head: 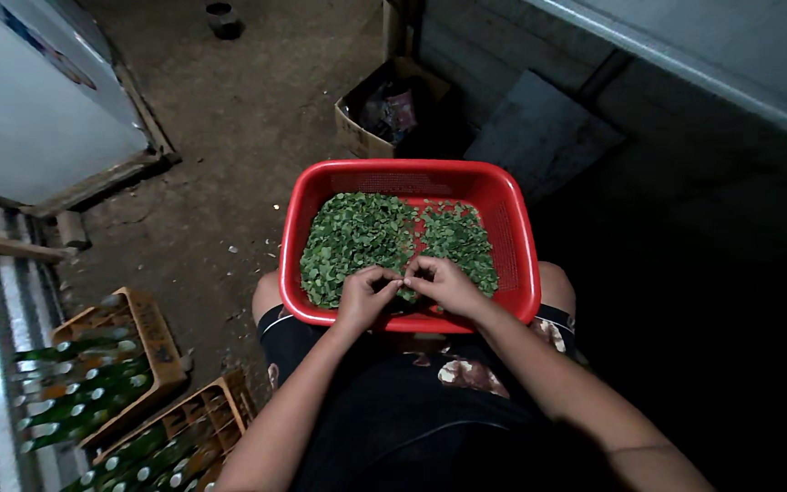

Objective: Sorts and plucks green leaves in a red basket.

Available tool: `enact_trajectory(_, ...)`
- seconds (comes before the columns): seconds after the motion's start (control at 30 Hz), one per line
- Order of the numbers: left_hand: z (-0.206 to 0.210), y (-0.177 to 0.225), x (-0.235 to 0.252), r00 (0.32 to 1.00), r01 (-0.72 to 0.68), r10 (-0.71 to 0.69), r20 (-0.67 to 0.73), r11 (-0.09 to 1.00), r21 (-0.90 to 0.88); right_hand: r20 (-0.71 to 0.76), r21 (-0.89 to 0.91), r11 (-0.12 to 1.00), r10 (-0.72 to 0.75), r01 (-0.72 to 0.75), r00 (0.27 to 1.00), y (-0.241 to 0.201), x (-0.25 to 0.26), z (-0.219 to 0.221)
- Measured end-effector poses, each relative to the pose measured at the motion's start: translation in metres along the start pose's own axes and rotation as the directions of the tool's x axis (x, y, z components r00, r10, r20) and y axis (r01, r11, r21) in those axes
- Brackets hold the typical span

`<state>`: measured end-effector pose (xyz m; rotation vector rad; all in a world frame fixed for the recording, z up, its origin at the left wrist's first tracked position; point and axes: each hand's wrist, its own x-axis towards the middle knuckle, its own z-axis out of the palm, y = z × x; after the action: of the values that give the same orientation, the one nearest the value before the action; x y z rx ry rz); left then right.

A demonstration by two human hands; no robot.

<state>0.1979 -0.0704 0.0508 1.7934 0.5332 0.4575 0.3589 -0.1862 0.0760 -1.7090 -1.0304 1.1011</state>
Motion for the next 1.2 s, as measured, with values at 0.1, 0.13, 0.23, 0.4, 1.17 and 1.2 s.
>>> enact_trajectory(0.1,-0.001,0.004,0.001,0.997,0.078,-0.076,0.023,0.992,-0.099,0.003,0.218,0.976,0.022,-0.022,1.0,0.002,0.0,0.004)
enact_trajectory(0.13,-0.002,0.005,0.001,0.994,0.107,-0.103,0.034,0.985,-0.133,0.009,0.281,0.959,0.029,-0.03,1.0,0.002,-0.001,0.005)
enact_trajectory(0.23,-0.004,0.007,0.002,0.986,0.166,-0.156,0.064,0.962,-0.215,0.035,0.387,0.92,0.059,-0.068,0.998,0.001,-0.002,0.006)
enact_trajectory(0.4,-0.007,0.011,0.003,0.966,0.253,-0.228,0.121,0.926,-0.279,0.058,0.479,0.87,0.107,-0.121,0.993,0.004,-0.002,0.005)
enact_trajectory(1.17,-0.005,0.008,0.002,0.97,0.242,-0.224,0.098,0.936,-0.257,-0.02,0.406,0.913,0.039,-0.028,0.999,0.001,-0.002,0.015)
enact_trajectory(1.2,-0.005,0.008,0.002,0.968,0.249,-0.229,0.106,0.934,-0.255,-0.007,0.404,0.914,0.039,-0.033,0.999,0.001,-0.002,0.014)
